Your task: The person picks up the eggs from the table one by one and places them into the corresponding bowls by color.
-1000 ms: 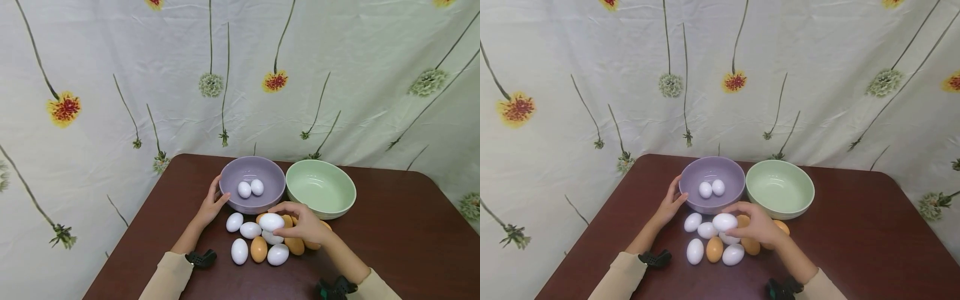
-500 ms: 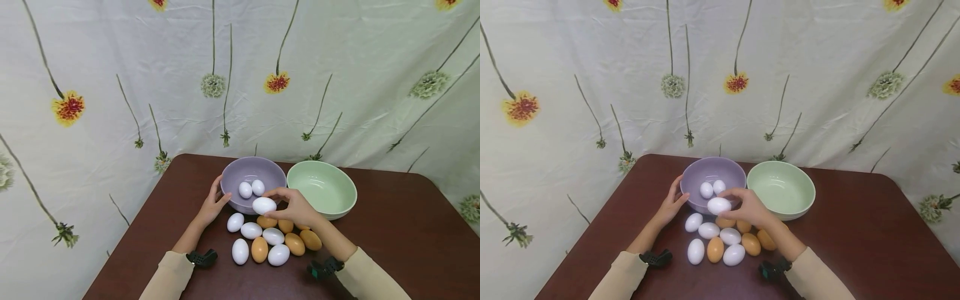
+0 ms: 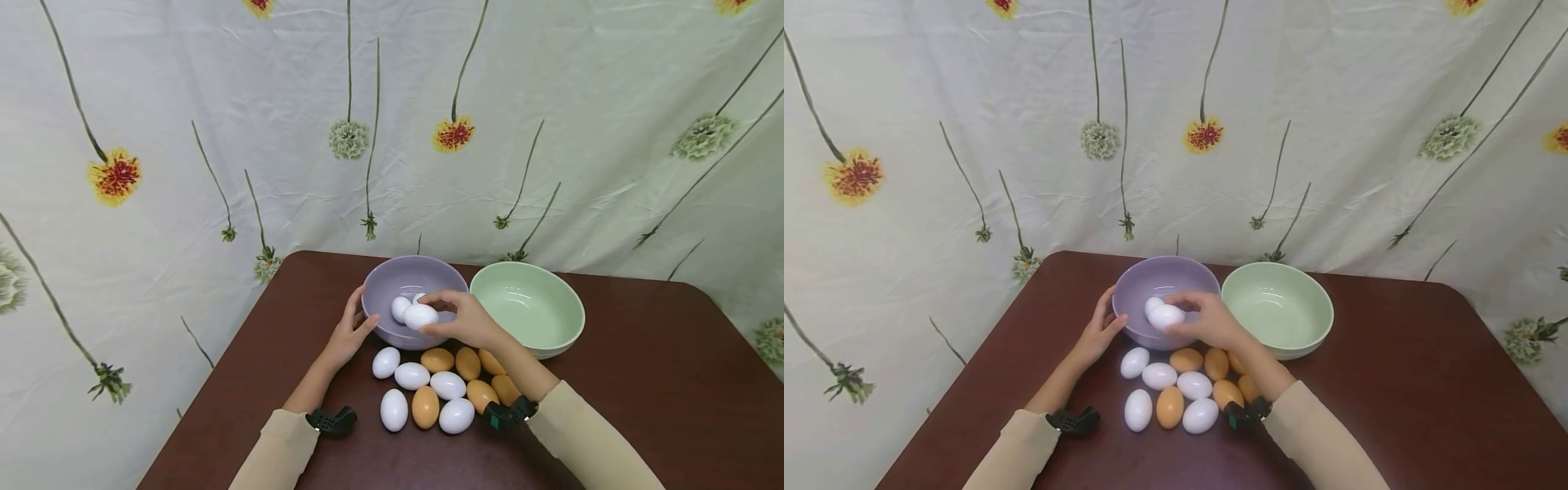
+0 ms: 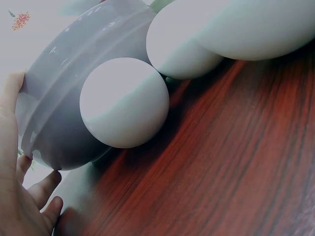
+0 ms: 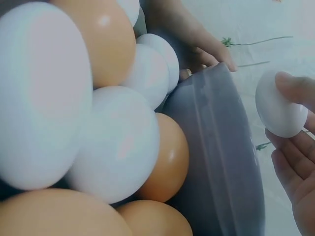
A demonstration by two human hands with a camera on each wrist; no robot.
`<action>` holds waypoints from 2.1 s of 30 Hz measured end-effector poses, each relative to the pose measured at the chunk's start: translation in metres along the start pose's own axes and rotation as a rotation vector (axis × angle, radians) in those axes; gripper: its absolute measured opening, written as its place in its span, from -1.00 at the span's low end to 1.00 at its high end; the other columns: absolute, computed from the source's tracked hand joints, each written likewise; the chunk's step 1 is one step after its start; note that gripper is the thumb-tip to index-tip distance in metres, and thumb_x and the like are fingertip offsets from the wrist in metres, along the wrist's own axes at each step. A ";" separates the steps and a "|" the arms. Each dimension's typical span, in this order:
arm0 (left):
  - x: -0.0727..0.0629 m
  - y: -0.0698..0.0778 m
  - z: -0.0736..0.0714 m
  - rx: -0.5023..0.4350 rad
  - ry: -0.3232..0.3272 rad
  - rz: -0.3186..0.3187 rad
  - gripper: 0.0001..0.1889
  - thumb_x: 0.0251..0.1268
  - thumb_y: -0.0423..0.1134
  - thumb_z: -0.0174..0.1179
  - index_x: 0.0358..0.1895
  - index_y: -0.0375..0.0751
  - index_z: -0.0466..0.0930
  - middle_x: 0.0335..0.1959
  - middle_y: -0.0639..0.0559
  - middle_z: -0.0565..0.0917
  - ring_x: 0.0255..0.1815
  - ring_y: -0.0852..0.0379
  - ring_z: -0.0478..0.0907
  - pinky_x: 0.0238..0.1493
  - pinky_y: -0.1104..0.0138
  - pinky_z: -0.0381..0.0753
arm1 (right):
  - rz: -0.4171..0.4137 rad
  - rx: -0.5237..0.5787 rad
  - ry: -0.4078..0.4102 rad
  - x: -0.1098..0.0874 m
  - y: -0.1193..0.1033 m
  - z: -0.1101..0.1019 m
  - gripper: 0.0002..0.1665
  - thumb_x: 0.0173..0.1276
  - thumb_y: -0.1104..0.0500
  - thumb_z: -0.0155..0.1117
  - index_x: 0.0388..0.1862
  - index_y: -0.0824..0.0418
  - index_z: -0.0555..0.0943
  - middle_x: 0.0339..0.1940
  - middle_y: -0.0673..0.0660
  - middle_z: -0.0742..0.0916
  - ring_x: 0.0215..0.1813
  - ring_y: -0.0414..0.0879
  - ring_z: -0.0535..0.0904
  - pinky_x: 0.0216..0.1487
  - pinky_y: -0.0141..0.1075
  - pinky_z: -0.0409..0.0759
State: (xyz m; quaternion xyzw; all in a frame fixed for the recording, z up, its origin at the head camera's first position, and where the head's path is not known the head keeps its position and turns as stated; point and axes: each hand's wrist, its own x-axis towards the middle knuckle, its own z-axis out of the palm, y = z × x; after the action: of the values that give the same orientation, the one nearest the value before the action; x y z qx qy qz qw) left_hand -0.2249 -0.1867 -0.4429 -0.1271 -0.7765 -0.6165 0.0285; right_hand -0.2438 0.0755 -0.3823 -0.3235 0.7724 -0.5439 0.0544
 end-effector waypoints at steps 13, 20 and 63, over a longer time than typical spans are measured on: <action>-0.002 0.008 0.002 0.003 -0.011 0.009 -0.26 0.43 -0.37 0.08 0.54 -0.30 -0.13 0.51 -0.38 0.01 0.41 -0.40 0.14 0.30 -0.13 0.25 | 0.028 -0.061 0.002 0.017 0.015 0.009 -0.50 0.09 0.25 0.55 0.04 0.34 0.65 -0.06 0.19 0.72 0.03 0.05 0.63 0.05 -0.12 0.58; -0.003 0.007 0.002 0.002 -0.005 0.007 -0.26 0.43 -0.36 0.09 0.54 -0.29 -0.12 0.51 -0.38 0.02 0.41 -0.41 0.15 0.29 -0.12 0.28 | 0.064 -0.159 -0.055 0.029 0.019 0.013 -0.50 0.08 0.22 0.56 0.02 0.35 0.67 -0.07 0.18 0.73 0.00 0.03 0.64 0.01 -0.20 0.61; 0.004 -0.015 0.000 -0.001 0.005 0.017 -0.25 0.43 -0.33 0.10 0.56 -0.19 -0.11 0.51 -0.32 0.04 0.42 -0.39 0.14 0.28 -0.13 0.29 | 0.087 -0.438 -0.240 0.049 0.026 0.021 -0.71 0.04 0.27 0.54 -0.21 0.29 0.72 -0.38 0.00 0.74 -0.30 -0.23 0.54 -0.19 -0.38 0.50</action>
State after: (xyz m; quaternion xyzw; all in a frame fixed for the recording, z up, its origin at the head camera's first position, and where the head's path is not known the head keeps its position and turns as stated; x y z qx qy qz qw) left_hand -0.2328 -0.1893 -0.4562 -0.1322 -0.7749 -0.6171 0.0358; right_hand -0.2848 0.0363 -0.4001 -0.3562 0.8731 -0.3182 0.0976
